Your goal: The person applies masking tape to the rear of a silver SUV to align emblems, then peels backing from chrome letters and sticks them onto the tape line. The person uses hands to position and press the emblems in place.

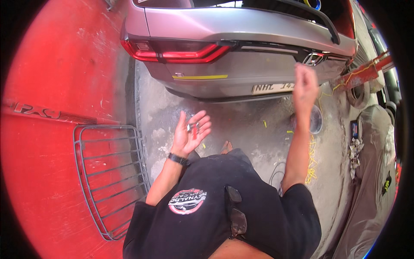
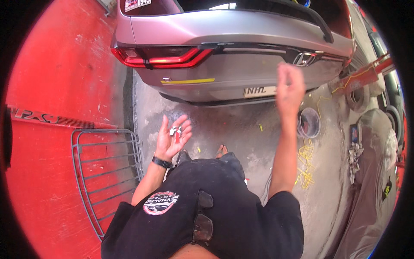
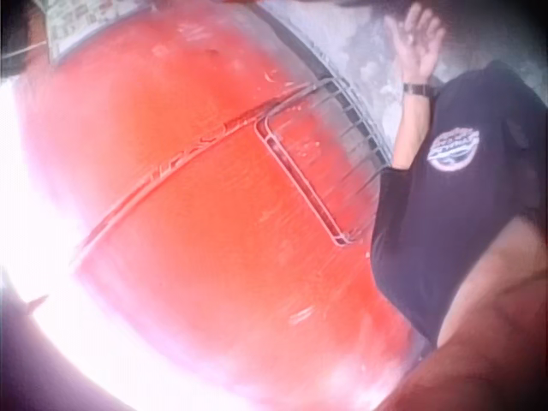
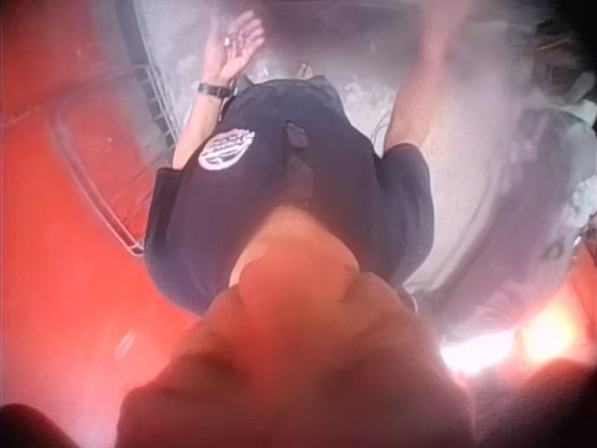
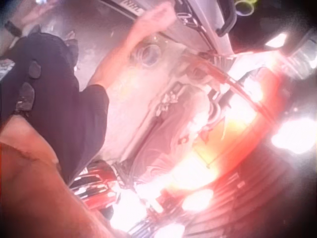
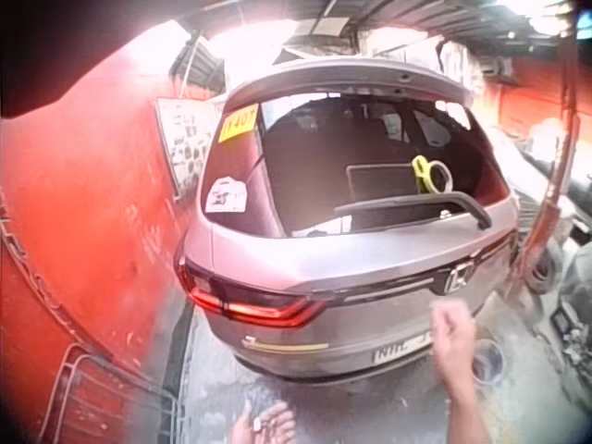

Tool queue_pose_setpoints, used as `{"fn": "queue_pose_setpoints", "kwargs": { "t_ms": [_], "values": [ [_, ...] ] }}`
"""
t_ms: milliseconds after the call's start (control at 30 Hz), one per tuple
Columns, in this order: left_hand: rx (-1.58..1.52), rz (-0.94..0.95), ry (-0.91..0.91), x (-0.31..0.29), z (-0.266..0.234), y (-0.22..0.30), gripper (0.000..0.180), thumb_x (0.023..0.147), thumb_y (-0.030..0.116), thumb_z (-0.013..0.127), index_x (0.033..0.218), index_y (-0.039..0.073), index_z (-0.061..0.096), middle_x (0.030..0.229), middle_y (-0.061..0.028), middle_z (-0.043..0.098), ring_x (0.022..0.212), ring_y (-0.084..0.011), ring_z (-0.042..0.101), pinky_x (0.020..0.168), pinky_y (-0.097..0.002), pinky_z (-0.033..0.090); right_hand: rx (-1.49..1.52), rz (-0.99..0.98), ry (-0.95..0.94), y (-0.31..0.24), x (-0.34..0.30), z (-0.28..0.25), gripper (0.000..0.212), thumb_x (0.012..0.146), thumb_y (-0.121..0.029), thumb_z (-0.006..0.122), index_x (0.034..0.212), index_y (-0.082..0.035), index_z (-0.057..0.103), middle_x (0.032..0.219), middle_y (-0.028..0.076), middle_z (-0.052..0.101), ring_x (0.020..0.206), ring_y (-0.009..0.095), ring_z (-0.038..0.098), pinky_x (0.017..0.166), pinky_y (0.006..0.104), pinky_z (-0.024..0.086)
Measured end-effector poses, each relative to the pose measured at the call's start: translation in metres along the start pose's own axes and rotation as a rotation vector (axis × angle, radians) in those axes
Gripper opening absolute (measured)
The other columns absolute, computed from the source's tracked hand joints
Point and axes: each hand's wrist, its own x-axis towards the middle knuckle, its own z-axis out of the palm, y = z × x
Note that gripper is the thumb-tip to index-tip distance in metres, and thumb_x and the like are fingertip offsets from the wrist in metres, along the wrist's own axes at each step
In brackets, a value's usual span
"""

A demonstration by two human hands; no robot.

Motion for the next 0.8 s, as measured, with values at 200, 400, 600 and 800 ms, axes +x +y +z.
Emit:
{"fn": "queue_pose_setpoints", "kwargs": {
  "t_ms": [200,400,600,800],
  "values": [
    [-0.120,-0.195,-0.122,0.016,0.059,0.008,0.098,0.099,0.074,0.042,0.157,-0.003,0.033,0.160,-0.0315,0.036,0.149,-0.0475,0.035,0.121,-0.0624,0.033,0.169,0.188,-0.204,-0.119,-0.151,0.040,0.016,0.091,-0.001,0.072,0.106,0.001,0.072,0.110,0.017,0.068,0.110,0.031,0.067,0.096,0.0387,0.053],
    [-0.178,-0.389,-0.184,0.004,0.056,0.031,0.105,0.097,0.080,0.036,0.157,-0.006,0.030,0.160,-0.0328,0.035,0.147,-0.0486,0.038,0.121,-0.0579,0.035,0.060,0.053,-0.278,-0.194,-0.195,0.069,0.038,0.080,-0.009,0.083,0.114,-0.003,0.068,0.131,0.021,0.057,0.131,0.043,0.054,0.105,0.0504,0.049],
    [0.230,-0.399,-0.044,-0.029,0.036,0.047,0.105,0.098,0.081,0.024,0.154,-0.007,0.039,0.152,-0.0241,0.051,0.127,-0.0275,0.060,0.115,-0.0429,0.044,-0.127,0.191,-0.365,-0.243,-0.234,0.105,0.045,0.077,-0.028,0.087,0.108,-0.001,0.068,0.136,0.022,0.053,0.136,0.046,0.049,0.111,0.0623,0.039],
    [0.449,-0.455,-0.011,-0.045,0.028,0.046,0.082,0.108,0.063,0.032,0.150,-0.005,0.046,0.142,-0.0198,0.060,0.124,-0.0226,0.062,0.107,-0.0371,0.051,-0.263,0.266,-0.336,-0.265,-0.252,0.116,0.032,0.081,-0.023,0.083,0.101,-0.001,0.070,0.134,0.022,0.055,0.133,0.043,0.052,0.111,0.0649,0.039]
  ]
}}
